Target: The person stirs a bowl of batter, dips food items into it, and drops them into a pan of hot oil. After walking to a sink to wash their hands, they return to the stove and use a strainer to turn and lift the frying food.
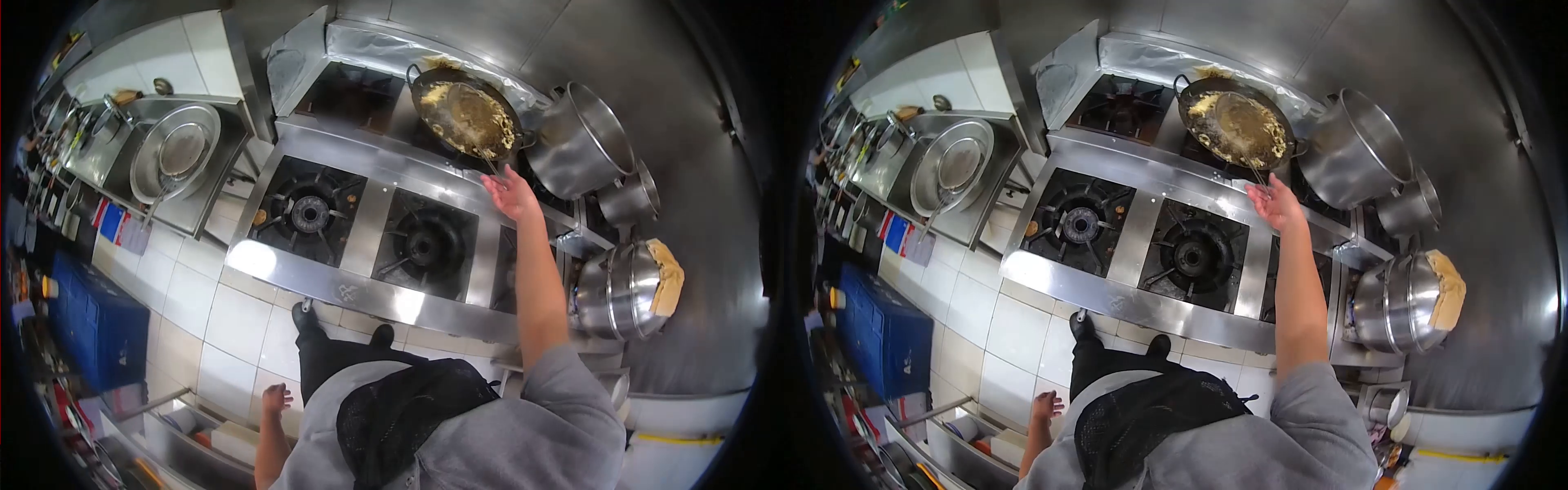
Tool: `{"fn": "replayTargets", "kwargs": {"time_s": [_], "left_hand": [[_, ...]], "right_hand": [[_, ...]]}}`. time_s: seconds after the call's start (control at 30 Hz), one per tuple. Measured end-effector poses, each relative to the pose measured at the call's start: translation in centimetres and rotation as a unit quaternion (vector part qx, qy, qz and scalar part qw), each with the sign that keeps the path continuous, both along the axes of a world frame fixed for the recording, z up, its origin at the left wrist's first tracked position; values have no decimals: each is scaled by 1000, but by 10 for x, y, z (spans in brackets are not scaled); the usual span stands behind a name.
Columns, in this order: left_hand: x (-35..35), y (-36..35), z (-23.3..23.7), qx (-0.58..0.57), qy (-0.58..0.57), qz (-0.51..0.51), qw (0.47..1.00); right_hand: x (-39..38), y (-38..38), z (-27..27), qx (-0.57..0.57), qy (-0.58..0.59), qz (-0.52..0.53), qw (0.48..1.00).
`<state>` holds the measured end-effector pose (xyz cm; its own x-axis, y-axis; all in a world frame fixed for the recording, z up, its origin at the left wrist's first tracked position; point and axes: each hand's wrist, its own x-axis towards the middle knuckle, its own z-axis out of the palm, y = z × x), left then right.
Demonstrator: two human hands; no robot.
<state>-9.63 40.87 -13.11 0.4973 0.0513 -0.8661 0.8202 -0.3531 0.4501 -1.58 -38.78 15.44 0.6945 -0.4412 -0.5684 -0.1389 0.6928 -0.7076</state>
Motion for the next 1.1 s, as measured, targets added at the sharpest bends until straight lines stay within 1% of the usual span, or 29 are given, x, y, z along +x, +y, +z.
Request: {"fn": "replayTargets", "kwargs": {"time_s": [0.03,0.07,0.1,0.13,0.17,0.2,0.23,0.27,0.3,0.37,0.4,0.43,0.47,0.5,0.53,0.67,0.73,0.77,0.8,0.83,0.87,0.93,0.97,1.0,1.03,1.07,1.1], "left_hand": [[-22,-2,2,18,29,-20,999],[-42,-2,1,34,56,-40,997],[-64,7,-10,24,1,-134,991],[-92,27,-33,16,-55,-229,972],[-151,79,-85,17,-58,-224,973],[-171,79,-43,86,-192,-390,897],[-139,43,-74,151,-314,-534,771],[-137,36,-78,151,-317,-529,772],[-133,30,-85,126,-274,-472,829],[-152,58,-104,69,-174,-348,919],[-140,48,-93,39,-120,-283,951],[-135,35,-72,9,-64,-216,974],[-116,16,-56,7,-64,-216,974],[-101,2,-46,8,1,-93,996],[-89,-7,-42,9,65,32,997],[-50,-32,-37,-15,23,52,998],[-37,-35,-39,-29,14,44,998],[-32,-35,-41,-31,15,43,999],[-29,-34,-42,-32,14,41,999],[-28,-32,-44,-30,18,40,999],[-27,-30,-45,-28,23,38,999],[-30,-25,-47,-21,30,35,999],[-32,-22,-47,-13,37,33,999],[-35,-20,-47,-13,37,33,999],[-37,-19,-44,-9,44,32,998],[-38,-18,-42,-5,50,31,998],[-40,-17,-39,2,50,20,999]], "right_hand": [[8,-1,3,9,26,-17,999],[13,-14,-2,6,23,-6,1000],[17,-37,-20,52,-22,32,998],[22,-48,-30,100,-68,69,990],[26,-28,-7,60,-47,10,997],[26,-27,-5,60,-49,14,997],[26,-30,0,55,-66,16,996],[27,-33,4,48,-83,18,995],[28,-29,15,38,-76,16,996],[28,-27,32,42,-80,26,996],[26,-26,38,50,-84,32,995],[27,-27,45,43,-74,27,996],[28,-26,50,41,-73,27,996],[28,-27,55,33,-69,27,997],[29,-28,58,25,-66,26,997],[32,-34,73,1,-69,43,997],[34,-32,86,-71,-43,43,996],[36,-29,94,-73,-45,42,995],[39,-26,101,-182,7,26,983],[41,-24,106,-288,59,11,956],[44,-27,106,-289,59,10,956],[49,-39,103,-467,78,-25,881],[53,-56,100,-513,103,5,852],[54,-71,94,-512,103,5,853],[56,-71,95,-708,147,21,690],[58,-71,95,-856,181,36,482],[59,-71,94,-856,181,36,484]]}}
